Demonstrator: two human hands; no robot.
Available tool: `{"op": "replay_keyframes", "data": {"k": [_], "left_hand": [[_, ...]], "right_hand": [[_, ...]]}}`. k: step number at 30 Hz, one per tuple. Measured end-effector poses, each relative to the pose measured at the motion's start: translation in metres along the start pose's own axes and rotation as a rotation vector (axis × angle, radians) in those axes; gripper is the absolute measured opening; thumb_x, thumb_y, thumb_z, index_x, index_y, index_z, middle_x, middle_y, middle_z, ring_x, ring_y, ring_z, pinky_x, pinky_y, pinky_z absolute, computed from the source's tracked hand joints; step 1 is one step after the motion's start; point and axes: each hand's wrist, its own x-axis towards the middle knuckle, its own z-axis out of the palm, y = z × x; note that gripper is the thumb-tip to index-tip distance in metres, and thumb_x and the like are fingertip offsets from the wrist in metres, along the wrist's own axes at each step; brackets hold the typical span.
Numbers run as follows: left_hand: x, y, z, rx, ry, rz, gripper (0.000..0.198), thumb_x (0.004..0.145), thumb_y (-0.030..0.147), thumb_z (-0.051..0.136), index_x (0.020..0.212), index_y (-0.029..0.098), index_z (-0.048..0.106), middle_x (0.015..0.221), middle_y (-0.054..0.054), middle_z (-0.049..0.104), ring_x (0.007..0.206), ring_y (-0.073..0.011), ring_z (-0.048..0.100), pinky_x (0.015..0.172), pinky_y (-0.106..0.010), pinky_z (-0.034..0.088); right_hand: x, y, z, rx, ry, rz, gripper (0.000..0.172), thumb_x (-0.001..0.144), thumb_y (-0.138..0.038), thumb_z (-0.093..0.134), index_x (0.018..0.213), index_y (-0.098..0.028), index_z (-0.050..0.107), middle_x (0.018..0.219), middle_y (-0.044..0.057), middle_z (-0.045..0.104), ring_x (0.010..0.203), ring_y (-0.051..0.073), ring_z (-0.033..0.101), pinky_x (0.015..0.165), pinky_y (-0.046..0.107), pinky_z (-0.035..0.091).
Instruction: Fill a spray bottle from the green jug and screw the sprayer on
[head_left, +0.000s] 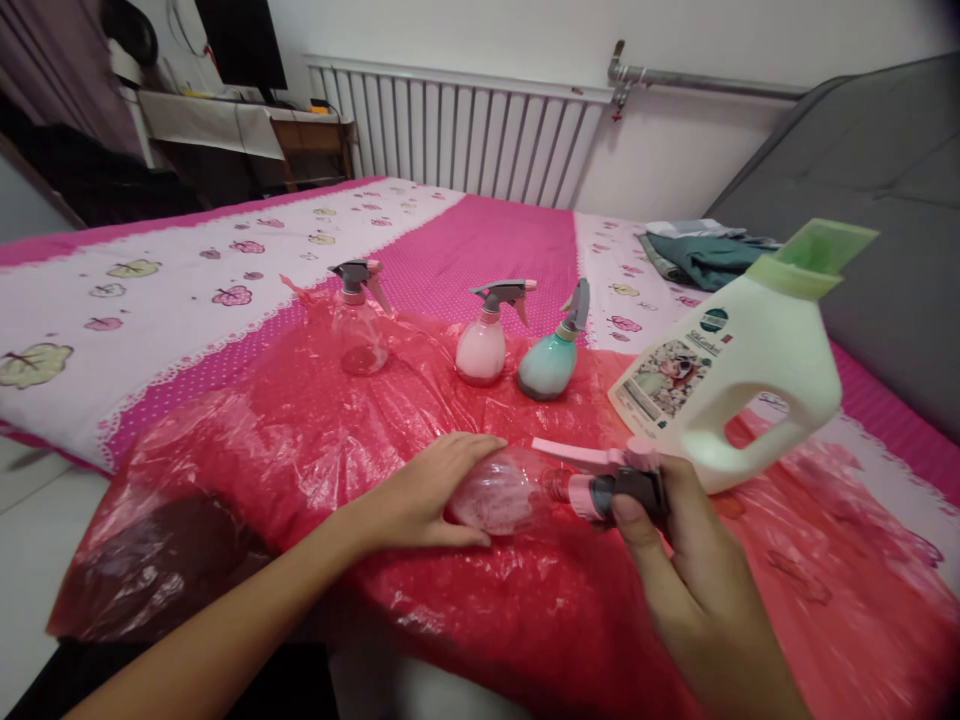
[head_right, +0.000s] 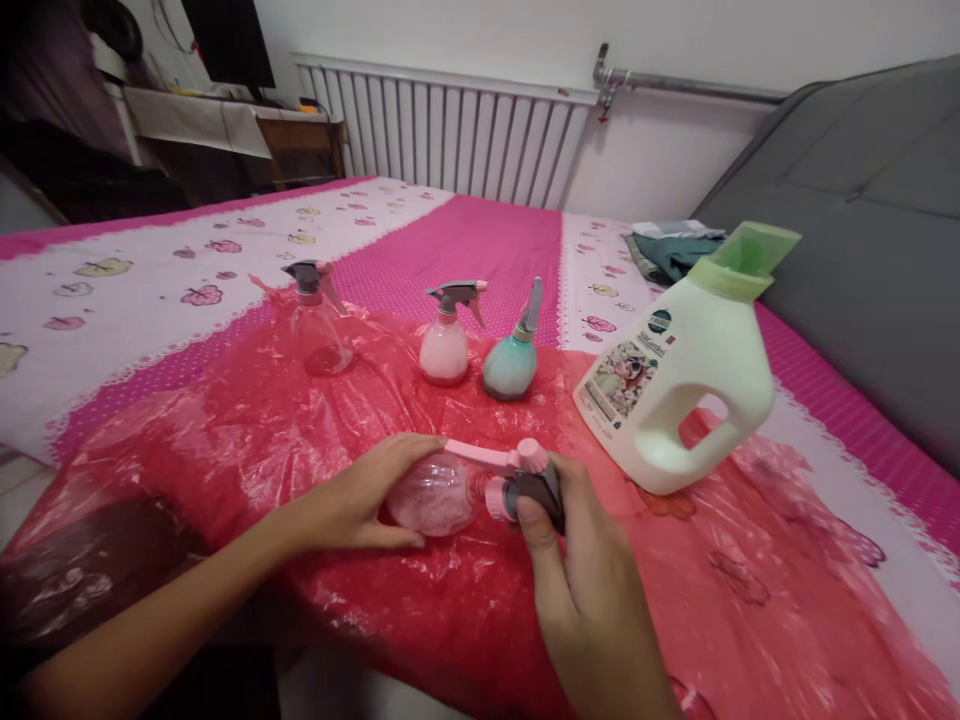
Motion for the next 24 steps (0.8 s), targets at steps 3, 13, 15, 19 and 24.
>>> {"op": "replay_keyframes", "data": {"k": [3, 13, 15, 19, 24], "left_hand": [[0.001, 0.001, -0.001, -0.007, -0.006, -0.013, 0.095, 0.093, 0.062, 0.082, 0.166, 0.026, 0.035, 0.159, -0.022, 0.056, 0.146, -0.0418, 0.057, 0.123, -0.063, 0.047], [0.002, 0.001, 0.0, -0.027, -0.017, -0.043, 0.095, 0.092, 0.062, 0.083, 0.166, 0.025, 0.036, 0.16, -0.022, 0.055, 0.147, -0.0424, 0.055, 0.124, -0.064, 0.045], [0.002, 0.001, 0.0, -0.028, -0.015, -0.04, 0.095, 0.092, 0.062, 0.083, 0.166, 0.025, 0.036, 0.16, -0.022, 0.055, 0.147, -0.0425, 0.055, 0.124, -0.064, 0.045], [0.002, 0.002, -0.001, -0.038, -0.018, -0.055, 0.095, 0.092, 0.061, 0.083, 0.166, 0.024, 0.037, 0.161, -0.022, 0.055, 0.147, -0.042, 0.056, 0.125, -0.062, 0.045], [0.001, 0.002, -0.001, -0.033, -0.023, -0.059, 0.094, 0.093, 0.06, 0.083, 0.166, 0.025, 0.036, 0.162, -0.022, 0.054, 0.148, -0.0421, 0.055, 0.126, -0.063, 0.044]], "right_hand": [[-0.002, 0.002, 0.0, 0.075, 0.014, 0.072, 0.02, 0.11, -0.051, 0.053, 0.112, -0.032, 0.059, 0.1, -0.001, 0.075, 0.095, 0.019, 0.073, 0.079, 0.031, 0.054], [0.006, 0.0, -0.008, 0.158, 0.077, 0.194, 0.03, 0.106, -0.059, 0.058, 0.103, -0.029, 0.063, 0.082, -0.002, 0.067, 0.074, 0.019, 0.064, 0.07, 0.033, 0.055], [0.007, 0.001, -0.01, 0.145, 0.124, 0.183, 0.031, 0.105, -0.06, 0.058, 0.106, -0.029, 0.063, 0.089, 0.0, 0.071, 0.079, 0.021, 0.068, 0.073, 0.034, 0.057], [0.007, 0.002, -0.009, 0.143, 0.115, 0.173, 0.029, 0.105, -0.058, 0.059, 0.105, -0.03, 0.063, 0.099, 0.002, 0.075, 0.093, 0.023, 0.072, 0.081, 0.036, 0.06], [0.006, 0.005, -0.004, 0.187, 0.033, 0.165, 0.027, 0.107, -0.055, 0.058, 0.105, -0.029, 0.064, 0.099, 0.002, 0.075, 0.096, 0.024, 0.072, 0.081, 0.035, 0.059]]}}
